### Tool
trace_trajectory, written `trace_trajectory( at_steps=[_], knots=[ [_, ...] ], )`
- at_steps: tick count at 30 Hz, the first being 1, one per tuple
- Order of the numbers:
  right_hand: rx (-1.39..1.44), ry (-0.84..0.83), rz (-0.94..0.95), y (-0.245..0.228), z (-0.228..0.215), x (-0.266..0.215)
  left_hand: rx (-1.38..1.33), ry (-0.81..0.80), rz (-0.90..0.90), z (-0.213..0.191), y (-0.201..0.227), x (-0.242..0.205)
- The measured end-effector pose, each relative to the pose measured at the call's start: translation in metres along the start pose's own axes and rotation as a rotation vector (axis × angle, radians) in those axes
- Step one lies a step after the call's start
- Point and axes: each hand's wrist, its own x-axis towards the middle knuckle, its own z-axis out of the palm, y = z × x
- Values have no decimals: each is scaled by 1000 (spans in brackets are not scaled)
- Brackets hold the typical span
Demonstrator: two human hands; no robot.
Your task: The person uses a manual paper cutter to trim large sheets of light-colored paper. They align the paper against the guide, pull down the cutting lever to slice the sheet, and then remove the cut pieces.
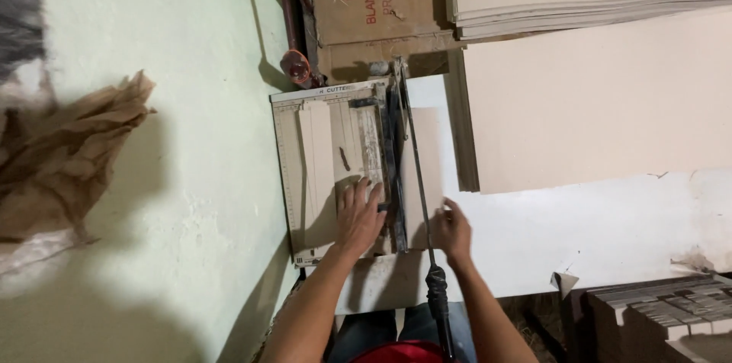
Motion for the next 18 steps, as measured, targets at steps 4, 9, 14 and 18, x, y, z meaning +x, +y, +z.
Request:
trace_trajectory(
  at_steps=[4,9,14,18],
  knots=[
    [-119,-17,-4,-23,14,11,-149,-319,-125,-36,37,30],
    [-149,-21,-25,-23,10,15,-56,-499,-189,-17,62,53],
    [-522,-122,-48,-39,-19,6,189,-560,-275,-17,74,56],
    [-556,-53,-136,-104,-70,-114,211,-585,-304,1,67,71]
  ],
)
